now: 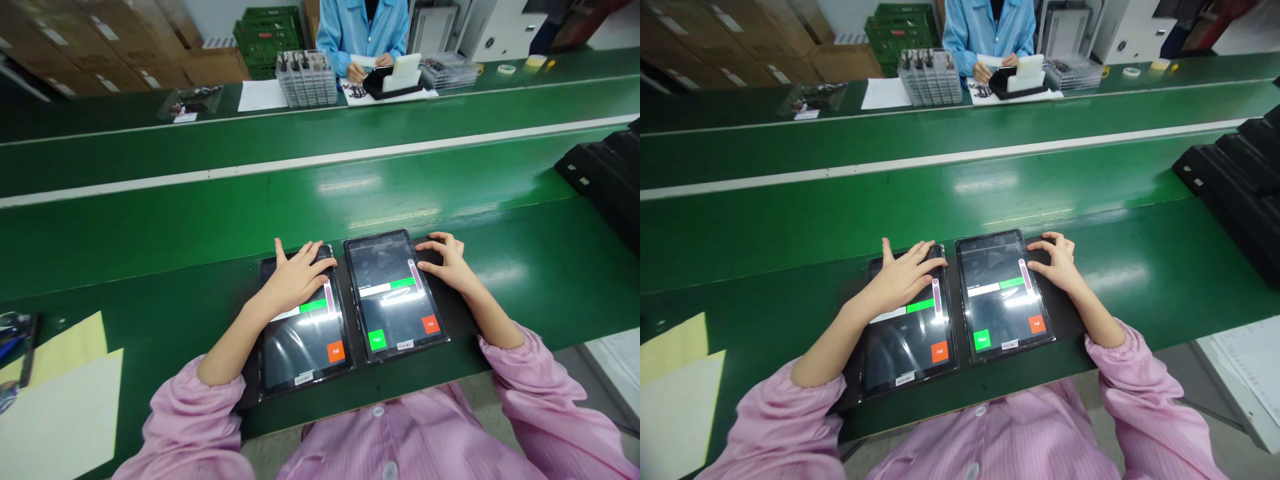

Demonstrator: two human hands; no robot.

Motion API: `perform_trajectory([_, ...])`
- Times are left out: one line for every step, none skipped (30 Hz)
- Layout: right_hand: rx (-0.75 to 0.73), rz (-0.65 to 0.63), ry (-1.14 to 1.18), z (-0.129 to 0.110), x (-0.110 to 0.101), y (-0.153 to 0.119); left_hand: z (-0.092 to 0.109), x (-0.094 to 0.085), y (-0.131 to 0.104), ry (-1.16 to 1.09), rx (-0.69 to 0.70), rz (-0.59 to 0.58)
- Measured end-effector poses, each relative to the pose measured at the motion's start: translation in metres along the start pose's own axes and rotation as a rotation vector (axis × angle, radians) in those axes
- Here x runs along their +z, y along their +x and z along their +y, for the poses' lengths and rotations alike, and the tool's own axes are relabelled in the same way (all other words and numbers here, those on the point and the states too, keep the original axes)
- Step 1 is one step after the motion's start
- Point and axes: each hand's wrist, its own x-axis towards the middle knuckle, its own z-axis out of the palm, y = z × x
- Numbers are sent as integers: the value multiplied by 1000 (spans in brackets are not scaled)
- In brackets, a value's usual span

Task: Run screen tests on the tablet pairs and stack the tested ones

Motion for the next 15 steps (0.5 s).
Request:
perform_trajectory([4, -2, 0, 0, 0, 0, 0, 0, 0, -4, 0, 2])
perform_trajectory([7, 0, -1, -1, 0, 0, -1, 0, -1, -9, -1, 3])
perform_trajectory([10, 10, -3, -2, 0, 0, -2, 0, -1, -15, -1, 1])
perform_trajectory([10, 29, -5, -5, -1, -1, -2, 0, -1, -22, 2, -3])
perform_trajectory([2, 57, -6, -9, -2, -3, -3, 0, -1, -30, 4, -8])
perform_trajectory([-21, 87, -7, -15, -4, -5, -3, -1, -1, -39, 5, -17])
perform_trajectory([-64, 110, -7, -22, -7, -8, -3, -1, -1, -49, 6, -28])
perform_trajectory([-128, 116, -10, -30, -10, -12, -4, -2, -1, -58, 5, -41])
perform_trajectory([-214, 101, -21, -39, -13, -17, -4, -3, -1, -66, 4, -54])
perform_trajectory([-315, 72, -43, -48, -16, -23, -3, -5, -1, -73, 2, -68])
perform_trajectory([-421, 35, -76, -56, -19, -28, -4, -7, -2, -78, 0, -80])
perform_trajectory([-524, -6, -117, -63, -20, -35, -4, -9, -3, -79, -3, -91])
perform_trajectory([-618, -50, -161, -69, -20, -41, -4, -12, -7, -80, -7, -101])
perform_trajectory([-701, -94, -197, -74, -19, -47, -5, -15, -12, -81, -12, -110])
perform_trajectory([-772, -141, -217, -78, -17, -53, -6, -17, -19, -83, -16, -117])
